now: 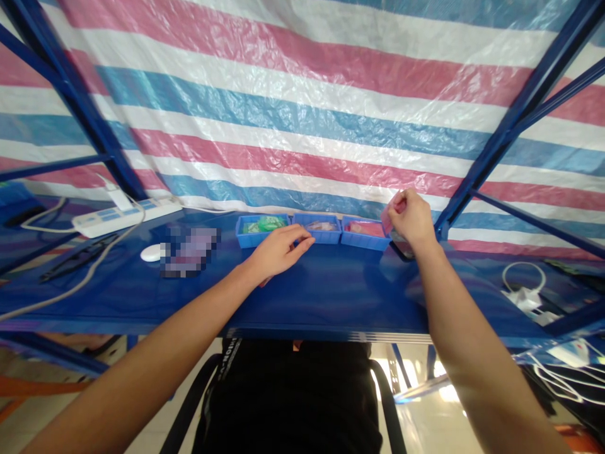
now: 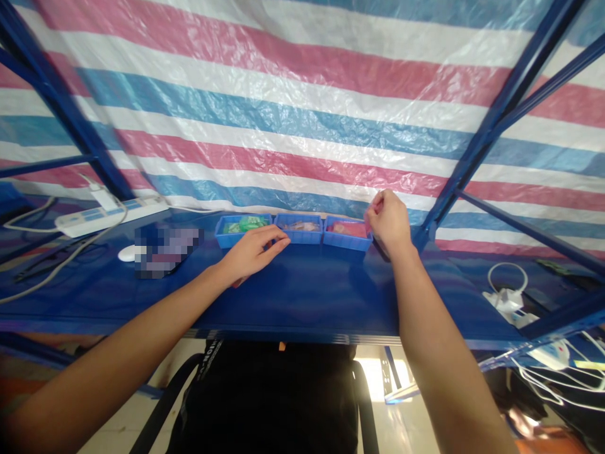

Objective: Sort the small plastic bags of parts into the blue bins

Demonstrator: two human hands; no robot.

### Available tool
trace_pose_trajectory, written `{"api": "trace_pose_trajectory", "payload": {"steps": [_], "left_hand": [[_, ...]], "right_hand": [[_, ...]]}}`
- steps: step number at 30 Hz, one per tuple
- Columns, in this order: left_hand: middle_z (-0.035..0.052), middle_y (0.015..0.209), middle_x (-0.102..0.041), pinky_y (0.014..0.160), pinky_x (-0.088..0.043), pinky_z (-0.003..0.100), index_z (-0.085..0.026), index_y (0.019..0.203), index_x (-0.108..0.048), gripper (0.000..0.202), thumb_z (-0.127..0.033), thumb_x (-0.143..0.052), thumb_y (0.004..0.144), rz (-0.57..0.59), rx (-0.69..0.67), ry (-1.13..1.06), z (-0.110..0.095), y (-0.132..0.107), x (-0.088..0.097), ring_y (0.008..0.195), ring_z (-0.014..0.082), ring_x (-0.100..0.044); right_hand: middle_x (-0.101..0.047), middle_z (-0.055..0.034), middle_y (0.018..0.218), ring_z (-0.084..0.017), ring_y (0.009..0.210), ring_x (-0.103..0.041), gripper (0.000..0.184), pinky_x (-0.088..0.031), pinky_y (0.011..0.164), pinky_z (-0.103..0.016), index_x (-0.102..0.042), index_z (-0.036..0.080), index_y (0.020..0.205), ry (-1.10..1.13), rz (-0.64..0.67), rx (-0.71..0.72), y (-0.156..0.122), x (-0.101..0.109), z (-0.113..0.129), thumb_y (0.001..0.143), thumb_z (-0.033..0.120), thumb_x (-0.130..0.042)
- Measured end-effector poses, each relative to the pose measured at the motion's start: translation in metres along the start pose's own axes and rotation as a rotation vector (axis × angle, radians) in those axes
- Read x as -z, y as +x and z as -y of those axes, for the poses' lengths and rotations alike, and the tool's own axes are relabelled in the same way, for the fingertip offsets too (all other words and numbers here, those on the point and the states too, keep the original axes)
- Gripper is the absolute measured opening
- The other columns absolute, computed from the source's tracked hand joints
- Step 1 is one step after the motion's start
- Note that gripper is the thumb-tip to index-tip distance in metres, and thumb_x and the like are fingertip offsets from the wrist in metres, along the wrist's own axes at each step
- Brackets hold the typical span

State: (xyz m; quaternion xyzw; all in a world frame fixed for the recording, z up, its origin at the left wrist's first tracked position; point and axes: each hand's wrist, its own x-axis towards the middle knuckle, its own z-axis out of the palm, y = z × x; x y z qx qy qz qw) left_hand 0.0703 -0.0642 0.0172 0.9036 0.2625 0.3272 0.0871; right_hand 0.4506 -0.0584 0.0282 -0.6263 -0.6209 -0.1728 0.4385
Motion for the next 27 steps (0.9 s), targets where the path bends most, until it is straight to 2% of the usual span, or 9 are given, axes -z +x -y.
{"api": "trace_pose_trajectory", "payload": {"steps": [7, 14, 18, 21, 27], "left_hand": [[0.0071, 0.099, -0.073, 0.085, -0.050, 0.034, -0.021, 0.102, -0.073, 0.041, -0.049, -0.045, 0.110, -0.006, -0.007, 0.008, 0.002, 0.000, -0.002, 0.092, 0.0227, -0.069], [0.0067, 0.098, -0.073, 0.085, -0.050, 0.034, -0.021, 0.102, -0.073, 0.040, -0.049, -0.046, 0.110, -0.005, -0.006, 0.001, 0.001, -0.001, -0.002, 0.092, 0.0228, -0.069], [0.0071, 0.098, -0.073, 0.086, -0.050, 0.035, -0.021, 0.102, -0.073, 0.039, -0.048, -0.046, 0.110, 0.006, -0.011, -0.001, 0.002, -0.001, -0.002, 0.093, 0.0234, -0.069], [0.0068, 0.098, -0.073, 0.086, -0.050, 0.034, -0.021, 0.103, -0.074, 0.039, -0.047, -0.046, 0.110, 0.016, -0.004, -0.005, 0.002, -0.001, -0.002, 0.092, 0.0230, -0.069], [0.0063, 0.101, -0.075, 0.082, -0.051, 0.033, -0.022, 0.107, -0.072, 0.038, -0.049, -0.046, 0.109, 0.005, 0.016, -0.004, 0.003, -0.001, -0.003, 0.090, 0.0228, -0.069]], "right_hand": [[-0.068, -0.0056, 0.085, -0.024, 0.075, -0.062, 0.032, -0.045, 0.073, -0.035, -0.060, 0.021, 0.115, -0.013, -0.008, 0.010, -0.003, -0.001, 0.003, 0.083, 0.022, -0.063], [-0.070, -0.0058, 0.085, -0.026, 0.077, -0.066, 0.039, -0.046, 0.074, -0.036, -0.058, 0.020, 0.122, -0.028, 0.034, 0.037, -0.005, -0.007, -0.003, 0.083, 0.019, -0.062], [-0.071, -0.0056, 0.084, -0.027, 0.077, -0.067, 0.047, -0.046, 0.072, -0.036, -0.055, 0.020, 0.132, -0.048, 0.141, 0.035, -0.011, -0.016, 0.008, 0.086, 0.019, -0.061], [-0.074, -0.0080, 0.093, -0.029, 0.082, -0.069, 0.058, -0.048, 0.073, -0.037, -0.051, 0.021, 0.143, -0.037, 0.229, 0.054, -0.018, -0.029, 0.021, 0.086, 0.019, -0.064], [-0.076, -0.0088, 0.091, -0.032, 0.091, -0.072, 0.050, -0.051, 0.079, -0.040, -0.060, 0.020, 0.135, 0.063, 0.315, 0.031, -0.026, -0.051, 0.039, 0.092, 0.042, -0.074]]}}
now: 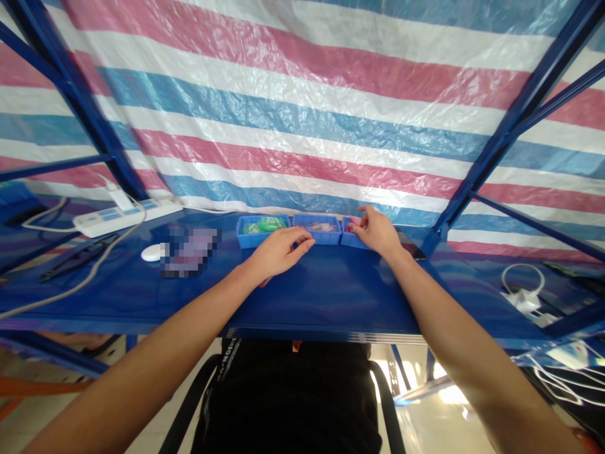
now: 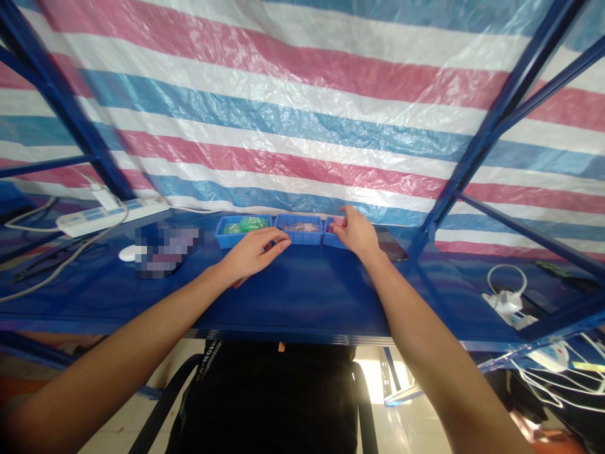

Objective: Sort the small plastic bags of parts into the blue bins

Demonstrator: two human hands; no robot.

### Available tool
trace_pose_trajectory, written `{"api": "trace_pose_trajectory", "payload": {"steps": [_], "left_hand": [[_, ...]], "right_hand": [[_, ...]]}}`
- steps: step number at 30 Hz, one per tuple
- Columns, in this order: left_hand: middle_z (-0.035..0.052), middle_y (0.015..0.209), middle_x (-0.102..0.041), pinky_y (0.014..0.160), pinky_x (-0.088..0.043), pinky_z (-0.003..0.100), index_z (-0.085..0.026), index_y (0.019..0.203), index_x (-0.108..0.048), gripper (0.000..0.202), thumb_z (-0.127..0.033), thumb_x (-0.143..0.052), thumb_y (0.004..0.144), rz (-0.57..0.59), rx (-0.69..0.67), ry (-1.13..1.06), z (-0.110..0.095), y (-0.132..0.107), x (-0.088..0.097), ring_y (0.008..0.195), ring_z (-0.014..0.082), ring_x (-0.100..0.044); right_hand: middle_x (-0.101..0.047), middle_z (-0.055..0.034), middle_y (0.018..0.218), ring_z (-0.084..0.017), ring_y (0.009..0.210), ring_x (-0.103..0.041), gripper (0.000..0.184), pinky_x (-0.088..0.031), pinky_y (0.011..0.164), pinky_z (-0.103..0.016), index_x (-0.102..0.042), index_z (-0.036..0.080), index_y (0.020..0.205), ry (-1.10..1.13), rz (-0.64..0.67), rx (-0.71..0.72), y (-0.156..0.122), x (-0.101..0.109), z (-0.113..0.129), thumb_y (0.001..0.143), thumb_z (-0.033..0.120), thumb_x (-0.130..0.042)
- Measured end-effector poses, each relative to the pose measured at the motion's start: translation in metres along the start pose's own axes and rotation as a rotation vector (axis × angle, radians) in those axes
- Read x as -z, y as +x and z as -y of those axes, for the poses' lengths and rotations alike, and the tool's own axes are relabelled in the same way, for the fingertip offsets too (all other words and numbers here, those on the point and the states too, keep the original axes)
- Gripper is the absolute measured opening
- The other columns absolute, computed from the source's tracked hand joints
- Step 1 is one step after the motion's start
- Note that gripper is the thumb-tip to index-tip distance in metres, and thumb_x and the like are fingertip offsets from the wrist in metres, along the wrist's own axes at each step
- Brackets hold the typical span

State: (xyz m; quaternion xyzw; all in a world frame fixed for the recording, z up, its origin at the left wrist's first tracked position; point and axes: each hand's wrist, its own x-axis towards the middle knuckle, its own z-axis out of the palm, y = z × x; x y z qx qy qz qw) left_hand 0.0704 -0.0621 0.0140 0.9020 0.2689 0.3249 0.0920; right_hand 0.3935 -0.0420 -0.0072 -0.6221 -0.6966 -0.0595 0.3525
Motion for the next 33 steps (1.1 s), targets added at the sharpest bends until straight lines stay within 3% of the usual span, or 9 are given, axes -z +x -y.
{"api": "trace_pose_trajectory", "payload": {"steps": [6, 10, 14, 17, 23, 28, 33], "left_hand": [[0.0062, 0.099, -0.074, 0.082, -0.050, 0.034, -0.021, 0.105, -0.072, 0.038, -0.048, -0.047, 0.110, 0.012, -0.005, 0.012, 0.000, 0.000, 0.001, 0.091, 0.0227, -0.069], [0.0064, 0.098, -0.075, 0.083, -0.050, 0.034, -0.022, 0.102, -0.073, 0.039, -0.049, -0.046, 0.110, -0.001, -0.007, 0.007, -0.001, 0.000, 0.000, 0.091, 0.0232, -0.069], [0.0062, 0.098, -0.075, 0.085, -0.051, 0.035, -0.022, 0.102, -0.074, 0.039, -0.049, -0.046, 0.110, -0.005, -0.006, 0.013, 0.000, 0.000, 0.000, 0.091, 0.0235, -0.070], [0.0057, 0.097, -0.076, 0.085, -0.051, 0.035, -0.023, 0.101, -0.074, 0.039, -0.048, -0.046, 0.110, -0.017, -0.004, 0.037, 0.002, 0.000, 0.001, 0.091, 0.0235, -0.070], [0.0063, 0.098, -0.077, 0.086, -0.050, 0.035, -0.023, 0.100, -0.076, 0.036, -0.045, -0.049, 0.108, -0.004, 0.001, 0.146, 0.014, -0.004, 0.007, 0.093, 0.0249, -0.071], [0.0056, 0.094, -0.077, 0.082, -0.050, 0.034, -0.024, 0.098, -0.077, 0.033, -0.045, -0.052, 0.106, -0.015, 0.046, 0.247, 0.026, -0.003, 0.028, 0.088, 0.0252, -0.071], [0.0108, 0.112, -0.077, 0.090, -0.052, 0.037, -0.023, 0.118, -0.077, 0.041, -0.054, -0.058, 0.100, 0.168, 0.156, 0.322, 0.027, -0.024, 0.046, 0.101, 0.0303, -0.072]], "right_hand": [[-0.077, -0.0102, 0.090, -0.030, 0.084, -0.072, 0.056, -0.052, 0.075, -0.039, -0.066, 0.020, 0.125, 0.098, 0.035, -0.023, -0.002, 0.002, 0.001, 0.098, 0.069, -0.060], [-0.076, -0.0133, 0.097, -0.029, 0.092, -0.070, 0.049, -0.052, 0.087, -0.041, -0.074, 0.021, 0.106, 0.033, -0.015, 0.068, 0.001, 0.007, -0.004, 0.107, 0.061, -0.045], [-0.074, -0.0123, 0.087, -0.030, 0.094, -0.068, 0.056, -0.051, 0.093, -0.042, -0.075, 0.023, 0.080, -0.014, 0.092, 0.186, 0.002, 0.008, -0.007, 0.109, 0.058, -0.042], [-0.071, -0.0102, 0.076, -0.030, 0.094, -0.067, 0.064, -0.050, 0.094, -0.042, -0.070, 0.024, 0.071, 0.009, 0.163, 0.250, 0.001, 0.008, -0.006, 0.111, 0.059, -0.035], [-0.069, -0.0097, 0.075, -0.030, 0.094, -0.066, 0.066, -0.051, 0.093, -0.043, -0.071, 0.025, 0.072, 0.015, 0.173, 0.242, -0.003, 0.004, -0.005, 0.111, 0.061, -0.032], [-0.074, -0.0104, 0.086, -0.031, 0.105, -0.065, 0.063, -0.050, 0.098, -0.045, -0.079, 0.026, 0.089, -0.020, 0.213, 0.224, -0.002, 0.001, -0.005, 0.111, 0.061, -0.031], [-0.070, -0.0122, 0.080, -0.031, 0.098, -0.065, 0.066, -0.050, 0.098, -0.045, -0.075, 0.024, 0.080, -0.023, 0.127, 0.190, -0.002, 0.005, 0.000, 0.112, 0.060, -0.030]]}}
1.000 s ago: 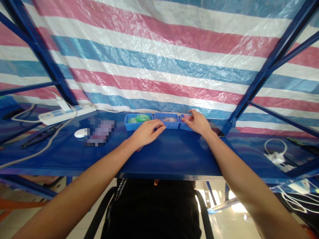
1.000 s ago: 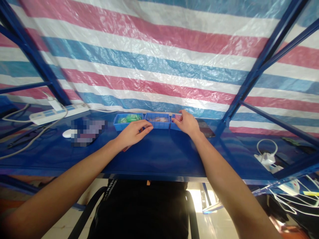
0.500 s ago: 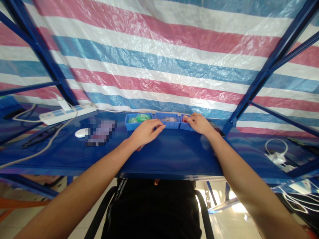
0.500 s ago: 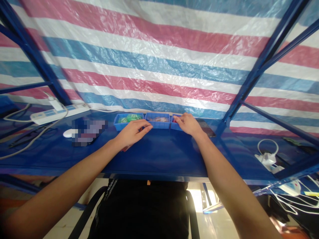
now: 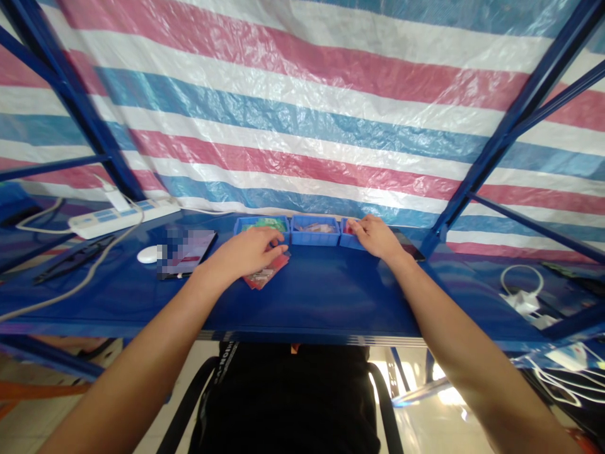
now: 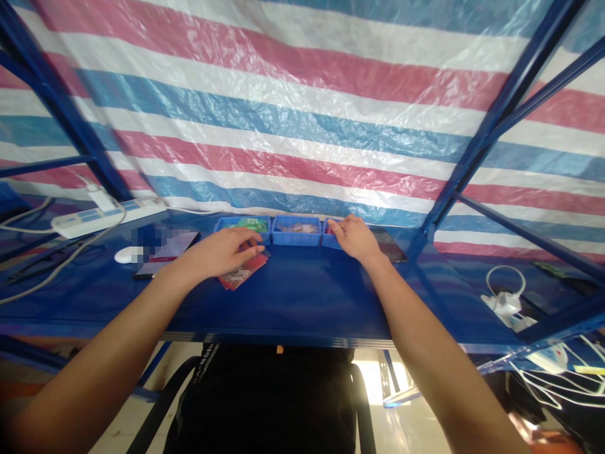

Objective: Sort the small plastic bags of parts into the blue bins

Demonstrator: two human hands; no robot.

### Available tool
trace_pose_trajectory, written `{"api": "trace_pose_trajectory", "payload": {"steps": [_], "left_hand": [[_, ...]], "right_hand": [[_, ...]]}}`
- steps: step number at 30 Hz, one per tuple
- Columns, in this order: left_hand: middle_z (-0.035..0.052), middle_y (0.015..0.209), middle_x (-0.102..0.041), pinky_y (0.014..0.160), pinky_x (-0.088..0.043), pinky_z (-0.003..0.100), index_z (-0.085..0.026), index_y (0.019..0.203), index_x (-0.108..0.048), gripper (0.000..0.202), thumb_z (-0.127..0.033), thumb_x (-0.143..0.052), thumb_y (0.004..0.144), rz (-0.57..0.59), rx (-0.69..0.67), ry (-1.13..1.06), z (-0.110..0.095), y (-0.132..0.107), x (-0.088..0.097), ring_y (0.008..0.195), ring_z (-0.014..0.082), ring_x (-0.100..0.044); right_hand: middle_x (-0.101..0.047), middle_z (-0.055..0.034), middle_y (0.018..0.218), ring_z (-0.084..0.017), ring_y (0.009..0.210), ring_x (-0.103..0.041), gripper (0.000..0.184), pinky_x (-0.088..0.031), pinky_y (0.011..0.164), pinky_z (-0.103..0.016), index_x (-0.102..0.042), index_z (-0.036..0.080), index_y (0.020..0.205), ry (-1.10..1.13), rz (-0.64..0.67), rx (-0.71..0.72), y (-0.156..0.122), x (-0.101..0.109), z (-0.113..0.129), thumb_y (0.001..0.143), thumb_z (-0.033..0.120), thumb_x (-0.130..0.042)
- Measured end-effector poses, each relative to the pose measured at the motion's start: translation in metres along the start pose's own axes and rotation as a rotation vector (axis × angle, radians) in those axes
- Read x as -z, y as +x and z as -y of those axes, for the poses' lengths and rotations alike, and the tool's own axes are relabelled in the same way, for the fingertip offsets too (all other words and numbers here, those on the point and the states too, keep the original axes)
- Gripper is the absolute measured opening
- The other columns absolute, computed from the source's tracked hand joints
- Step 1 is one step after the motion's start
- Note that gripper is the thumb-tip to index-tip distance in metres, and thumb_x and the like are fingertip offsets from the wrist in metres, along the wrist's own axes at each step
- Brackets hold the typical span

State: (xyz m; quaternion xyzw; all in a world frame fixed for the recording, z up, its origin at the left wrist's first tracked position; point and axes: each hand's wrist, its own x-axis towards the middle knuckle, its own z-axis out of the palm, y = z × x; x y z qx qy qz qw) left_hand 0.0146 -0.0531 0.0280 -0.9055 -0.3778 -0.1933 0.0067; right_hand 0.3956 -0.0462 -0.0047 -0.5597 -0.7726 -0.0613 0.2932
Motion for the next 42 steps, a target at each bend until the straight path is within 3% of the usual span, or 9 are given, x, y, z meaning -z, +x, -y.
{"api": "trace_pose_trajectory", "payload": {"steps": [3, 9, 13, 18, 22, 27, 32, 37, 42], "left_hand": [[0.0160, 0.137, -0.069, 0.099, -0.051, 0.042, -0.023, 0.145, -0.065, 0.061, -0.058, -0.063, 0.095, 0.096, 0.037, 0.052, -0.006, -0.025, -0.006, 0.119, 0.0358, -0.067], [0.0121, 0.157, -0.056, 0.112, -0.045, 0.049, -0.032, 0.157, -0.055, 0.051, -0.040, -0.046, 0.107, 0.173, 0.022, 0.114, -0.038, -0.042, -0.024, 0.136, 0.0350, -0.057], [0.0109, 0.154, -0.058, 0.114, -0.043, 0.049, -0.031, 0.153, -0.058, 0.047, -0.034, -0.045, 0.108, 0.144, -0.138, 0.077, -0.059, -0.023, -0.030, 0.135, 0.0327, -0.057], [0.0113, 0.148, -0.063, 0.113, -0.045, 0.042, -0.023, 0.146, -0.063, 0.052, -0.031, -0.065, 0.095, 0.216, -0.365, -0.112, -0.067, 0.021, -0.035, 0.129, 0.0310, -0.063], [0.0112, 0.138, -0.069, 0.109, -0.051, 0.036, -0.021, 0.143, -0.064, 0.054, -0.030, -0.070, 0.091, 0.200, -0.393, -0.260, -0.060, 0.049, -0.042, 0.124, 0.0291, -0.067], [0.0150, 0.144, -0.065, 0.117, -0.047, 0.043, -0.019, 0.150, -0.059, 0.061, -0.043, -0.071, 0.095, 0.019, -0.301, -0.333, -0.047, 0.048, -0.060, 0.132, 0.0326, -0.064], [0.0149, 0.149, -0.063, 0.117, -0.047, 0.046, -0.022, 0.157, -0.053, 0.070, -0.049, -0.073, 0.095, -0.030, -0.260, -0.378, -0.038, 0.039, -0.066, 0.135, 0.0334, -0.063], [0.0154, 0.149, -0.064, 0.118, -0.048, 0.048, -0.023, 0.156, -0.054, 0.072, -0.048, -0.076, 0.092, -0.037, -0.263, -0.400, -0.036, 0.041, -0.065, 0.134, 0.0337, -0.064], [0.0123, 0.161, -0.054, 0.122, -0.044, 0.049, -0.026, 0.162, -0.045, 0.079, -0.049, -0.075, 0.093, -0.100, -0.260, -0.431, -0.038, 0.041, -0.066, 0.143, 0.0329, -0.057]], "right_hand": [[-0.069, -0.0130, 0.083, -0.031, 0.094, -0.064, 0.066, -0.049, 0.096, -0.046, -0.072, 0.023, 0.079, -0.014, -0.127, -0.010, 0.000, 0.005, 0.004, 0.112, 0.061, -0.029], [-0.067, -0.0116, 0.081, -0.030, 0.090, -0.063, 0.064, -0.047, 0.089, -0.042, -0.068, 0.022, 0.078, 0.023, -0.256, -0.009, 0.001, 0.009, 0.010, 0.111, 0.062, -0.030], [-0.068, -0.0118, 0.082, -0.029, 0.089, -0.062, 0.064, -0.046, 0.087, -0.041, -0.069, 0.022, 0.082, 0.076, -0.281, -0.001, 0.002, 0.008, 0.011, 0.110, 0.065, -0.031], [-0.069, -0.0107, 0.086, -0.028, 0.086, -0.063, 0.058, -0.045, 0.083, -0.040, -0.069, 0.022, 0.086, 0.087, -0.296, 0.011, 0.002, 0.006, 0.006, 0.111, 0.061, -0.035], [-0.073, -0.0116, 0.091, -0.030, 0.093, -0.065, 0.054, -0.047, 0.087, -0.041, -0.073, 0.021, 0.095, 0.104, -0.259, 0.041, 0.002, 0.006, 0.001, 0.111, 0.059, -0.037], [-0.075, -0.0104, 0.096, -0.029, 0.096, -0.066, 0.047, -0.049, 0.089, -0.042, -0.075, 0.023, 0.101, 0.176, -0.266, 0.071, -0.002, 0.009, 0.016, 0.110, 0.056, -0.044], [-0.078, -0.0088, 0.100, -0.027, 0.093, -0.068, 0.038, -0.051, 0.085, -0.040, -0.077, 0.024, 0.106, 0.295, -0.187, 0.136, -0.009, 0.007, 0.046, 0.107, 0.053, -0.053], [-0.078, -0.0069, 0.100, -0.024, 0.085, -0.070, 0.034, -0.053, 0.078, -0.038, -0.073, 0.024, 0.120, 0.346, 0.063, 0.244, -0.015, -0.001, 0.063, 0.101, 0.052, -0.065], [-0.073, -0.0013, 0.083, -0.020, 0.067, -0.065, 0.048, -0.051, 0.065, -0.034, -0.064, 0.024, 0.135, 0.476, 0.153, 0.112, -0.014, -0.013, 0.059, 0.095, 0.050, -0.072]]}}
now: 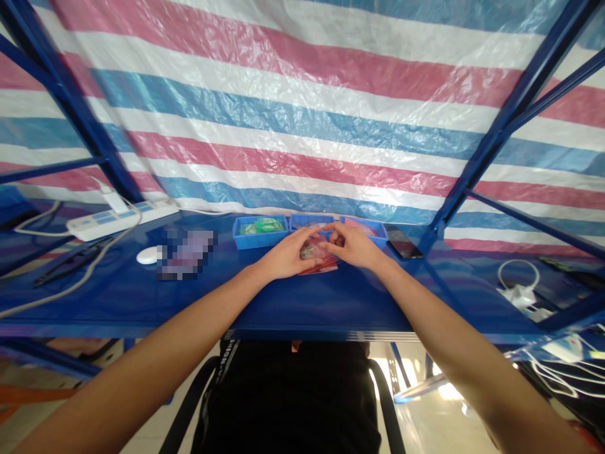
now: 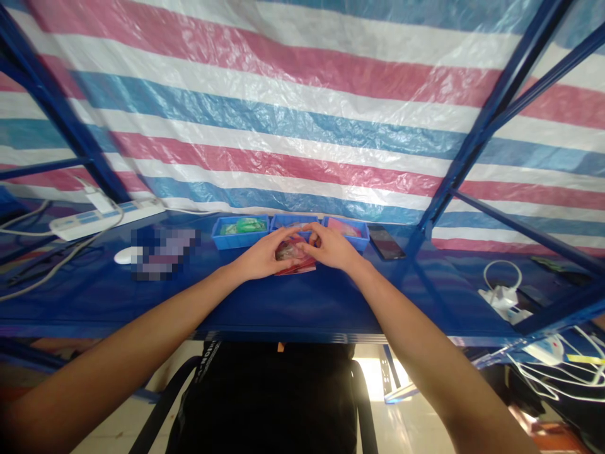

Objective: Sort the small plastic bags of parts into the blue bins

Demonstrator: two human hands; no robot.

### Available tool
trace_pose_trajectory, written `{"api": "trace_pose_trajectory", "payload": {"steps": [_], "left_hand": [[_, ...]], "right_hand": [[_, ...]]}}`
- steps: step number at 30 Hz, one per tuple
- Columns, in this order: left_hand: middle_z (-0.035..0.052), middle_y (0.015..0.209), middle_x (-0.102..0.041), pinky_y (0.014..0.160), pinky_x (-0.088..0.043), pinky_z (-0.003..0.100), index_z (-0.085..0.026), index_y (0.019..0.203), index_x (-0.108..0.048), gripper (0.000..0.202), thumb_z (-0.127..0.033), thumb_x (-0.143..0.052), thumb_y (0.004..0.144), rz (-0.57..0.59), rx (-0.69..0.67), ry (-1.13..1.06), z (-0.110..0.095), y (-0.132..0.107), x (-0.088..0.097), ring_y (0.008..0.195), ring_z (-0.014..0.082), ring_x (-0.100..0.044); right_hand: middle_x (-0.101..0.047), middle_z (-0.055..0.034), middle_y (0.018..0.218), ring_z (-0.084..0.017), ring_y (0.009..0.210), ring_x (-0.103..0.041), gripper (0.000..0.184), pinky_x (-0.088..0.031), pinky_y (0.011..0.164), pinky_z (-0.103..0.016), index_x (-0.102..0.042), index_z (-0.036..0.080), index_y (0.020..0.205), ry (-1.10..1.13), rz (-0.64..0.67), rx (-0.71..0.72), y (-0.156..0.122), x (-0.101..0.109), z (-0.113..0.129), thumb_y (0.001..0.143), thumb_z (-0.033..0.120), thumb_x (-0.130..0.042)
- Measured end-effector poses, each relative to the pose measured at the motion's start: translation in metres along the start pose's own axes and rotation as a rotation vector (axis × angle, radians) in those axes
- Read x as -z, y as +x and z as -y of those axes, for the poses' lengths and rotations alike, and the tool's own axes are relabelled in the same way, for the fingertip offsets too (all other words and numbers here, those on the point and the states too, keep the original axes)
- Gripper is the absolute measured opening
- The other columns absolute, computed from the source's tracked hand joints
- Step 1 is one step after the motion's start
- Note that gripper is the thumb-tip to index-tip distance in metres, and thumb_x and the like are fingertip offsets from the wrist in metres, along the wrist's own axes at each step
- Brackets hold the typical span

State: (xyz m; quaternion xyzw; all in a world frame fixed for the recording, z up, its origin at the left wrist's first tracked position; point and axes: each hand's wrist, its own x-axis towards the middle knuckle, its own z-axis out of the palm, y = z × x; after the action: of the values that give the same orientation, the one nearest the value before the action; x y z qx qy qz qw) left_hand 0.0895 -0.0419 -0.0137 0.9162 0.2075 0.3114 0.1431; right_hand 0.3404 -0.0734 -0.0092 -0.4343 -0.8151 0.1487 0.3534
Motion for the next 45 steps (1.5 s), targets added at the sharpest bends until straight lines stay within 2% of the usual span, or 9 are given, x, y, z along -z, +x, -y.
{"api": "trace_pose_trajectory", "payload": {"steps": [6, 11, 15, 20, 24, 28, 32, 37, 45], "left_hand": [[0.0133, 0.150, -0.062, 0.111, -0.053, 0.046, -0.025, 0.158, -0.050, 0.081, -0.059, -0.077, 0.089, -0.038, 0.086, -0.129, -0.006, 0.002, -0.001, 0.128, 0.0317, -0.067], [0.0116, 0.134, -0.073, 0.086, -0.060, 0.037, -0.022, 0.151, -0.057, 0.061, -0.055, -0.064, 0.100, -0.077, 0.230, -0.295, 0.006, 0.004, -0.001, 0.098, 0.0251, -0.076], [0.0121, 0.127, -0.076, 0.069, -0.057, 0.031, -0.021, 0.143, -0.064, 0.060, -0.050, -0.075, 0.092, -0.120, 0.308, -0.483, 0.017, 0.005, -0.003, 0.081, 0.0209, -0.075], [0.0139, 0.132, -0.075, 0.087, -0.060, 0.035, -0.019, 0.136, -0.069, 0.064, -0.041, -0.089, 0.080, -0.228, 0.348, -0.726, 0.018, 0.008, 0.000, 0.102, 0.0248, -0.076], [0.0142, 0.146, -0.068, 0.097, -0.059, 0.037, -0.021, 0.134, -0.071, 0.067, -0.036, -0.095, 0.073, -0.338, 0.361, -0.861, 0.014, 0.009, 0.005, 0.115, 0.0268, -0.074], [0.0131, 0.144, -0.069, 0.098, -0.059, 0.036, -0.021, 0.131, -0.072, 0.066, -0.033, -0.096, 0.071, -0.396, 0.374, -0.912, 0.014, 0.011, 0.007, 0.113, 0.0248, -0.075], [0.0131, 0.124, -0.079, 0.100, -0.059, 0.041, -0.016, 0.119, -0.077, 0.058, -0.043, -0.096, 0.071, -0.391, 0.438, -0.841, 0.015, 0.011, 0.005, 0.107, 0.0257, -0.075], [0.0115, 0.113, -0.082, 0.102, -0.059, 0.045, -0.016, 0.109, -0.078, 0.056, -0.048, -0.098, 0.068, -0.348, 0.459, -0.797, 0.014, 0.008, -0.001, 0.101, 0.0259, -0.077], [0.0100, 0.108, -0.083, 0.099, -0.060, 0.045, -0.017, 0.106, -0.077, 0.056, -0.051, -0.098, 0.066, -0.362, 0.469, -0.779, 0.011, 0.007, -0.002, 0.100, 0.0266, -0.077]], "right_hand": [[-0.074, 0.0011, 0.084, -0.018, 0.072, -0.067, 0.046, -0.053, 0.070, -0.032, -0.064, 0.023, 0.129, 0.378, 0.063, -0.078, 0.004, -0.006, -0.010, 0.087, 0.038, -0.076], [-0.073, 0.0013, 0.083, -0.017, 0.072, -0.065, 0.044, -0.053, 0.071, -0.032, -0.067, 0.024, 0.123, 0.449, 0.008, -0.093, 0.004, -0.003, -0.001, 0.083, 0.038, -0.079], [-0.073, 0.0004, 0.086, -0.017, 0.075, -0.066, 0.046, -0.055, 0.076, -0.034, -0.069, 0.024, 0.124, 0.472, 0.002, -0.095, 0.004, 0.000, 0.005, 0.082, 0.040, -0.081], [-0.075, -0.0026, 0.099, -0.020, 0.086, -0.070, 0.057, -0.059, 0.081, -0.037, -0.066, 0.026, 0.130, 0.485, -0.093, -0.110, 0.006, -0.002, 0.008, 0.080, 0.046, -0.085], [-0.076, -0.0019, 0.095, -0.021, 0.084, -0.071, 0.052, -0.059, 0.078, -0.036, -0.069, 0.026, 0.120, 0.534, -0.086, -0.165, 0.006, -0.009, 0.005, 0.078, 0.050, -0.087], [-0.078, -0.0017, 0.093, -0.019, 0.079, -0.071, 0.044, -0.058, 0.075, -0.033, -0.070, 0.024, 0.103, 0.645, -0.127, -0.177, 0.008, -0.013, -0.001, 0.073, 0.049, -0.091], [-0.078, -0.0028, 0.097, -0.020, 0.086, -0.072, 0.046, -0.059, 0.081, -0.034, -0.072, 0.024, 0.108, 0.663, -0.243, -0.137, 0.012, -0.012, -0.003, 0.075, 0.050, -0.091], [-0.080, -0.0032, 0.101, -0.021, 0.090, -0.074, 0.047, -0.060, 0.086, -0.036, -0.073, 0.025, 0.107, 0.685, -0.219, -0.161, 0.011, -0.010, -0.003, 0.071, 0.047, -0.095], [-0.079, -0.0030, 0.089, -0.020, 0.075, -0.069, 0.039, -0.061, 0.072, -0.035, -0.079, 0.022, 0.091, 0.612, -0.171, -0.207, 0.008, -0.009, -0.009, 0.075, 0.055, -0.091]]}}
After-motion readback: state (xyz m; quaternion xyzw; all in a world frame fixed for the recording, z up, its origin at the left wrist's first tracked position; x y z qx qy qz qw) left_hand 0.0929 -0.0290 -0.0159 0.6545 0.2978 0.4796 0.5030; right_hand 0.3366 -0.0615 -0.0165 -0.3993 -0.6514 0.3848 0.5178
